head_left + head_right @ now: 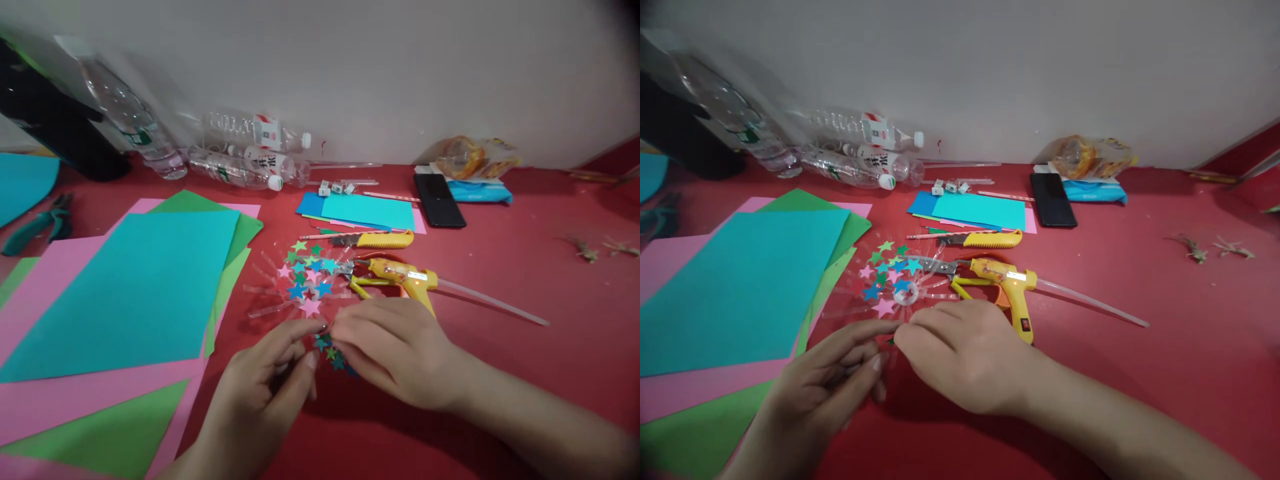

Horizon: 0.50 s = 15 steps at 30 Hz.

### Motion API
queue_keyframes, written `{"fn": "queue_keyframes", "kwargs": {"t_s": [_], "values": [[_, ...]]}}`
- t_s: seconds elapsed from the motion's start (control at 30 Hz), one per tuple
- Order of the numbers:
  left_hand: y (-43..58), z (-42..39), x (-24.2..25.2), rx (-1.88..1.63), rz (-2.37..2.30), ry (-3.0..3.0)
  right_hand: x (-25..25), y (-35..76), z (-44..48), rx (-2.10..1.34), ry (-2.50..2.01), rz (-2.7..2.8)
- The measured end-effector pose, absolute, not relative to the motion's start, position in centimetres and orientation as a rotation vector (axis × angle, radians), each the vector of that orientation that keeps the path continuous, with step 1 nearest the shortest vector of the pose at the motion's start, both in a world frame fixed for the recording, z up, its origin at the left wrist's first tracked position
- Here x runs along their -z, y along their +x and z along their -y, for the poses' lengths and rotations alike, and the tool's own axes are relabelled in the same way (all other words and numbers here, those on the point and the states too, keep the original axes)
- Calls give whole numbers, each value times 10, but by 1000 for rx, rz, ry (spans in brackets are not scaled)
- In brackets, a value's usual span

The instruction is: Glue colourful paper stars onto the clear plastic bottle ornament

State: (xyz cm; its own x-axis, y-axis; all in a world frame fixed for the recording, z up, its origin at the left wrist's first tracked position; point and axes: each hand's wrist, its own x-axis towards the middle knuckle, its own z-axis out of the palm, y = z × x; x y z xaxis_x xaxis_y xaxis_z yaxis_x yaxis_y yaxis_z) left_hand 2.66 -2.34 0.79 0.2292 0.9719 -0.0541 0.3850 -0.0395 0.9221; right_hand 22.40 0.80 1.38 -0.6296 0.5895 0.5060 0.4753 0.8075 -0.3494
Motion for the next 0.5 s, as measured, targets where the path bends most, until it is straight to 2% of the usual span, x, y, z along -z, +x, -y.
{"fn": "queue_keyframes", "kwargs": {"t_s": [0.1,0.23,0.5], "values": [[27,24,-10,-800,-1321,1602,-10,225,-8,-106,-732,2364],[26,26,-10,-810,-1299,1621,-10,224,-9,-115,-733,2368],[28,23,-9,-849,-1276,1579,-12,223,-8,-401,-843,2299]]}}
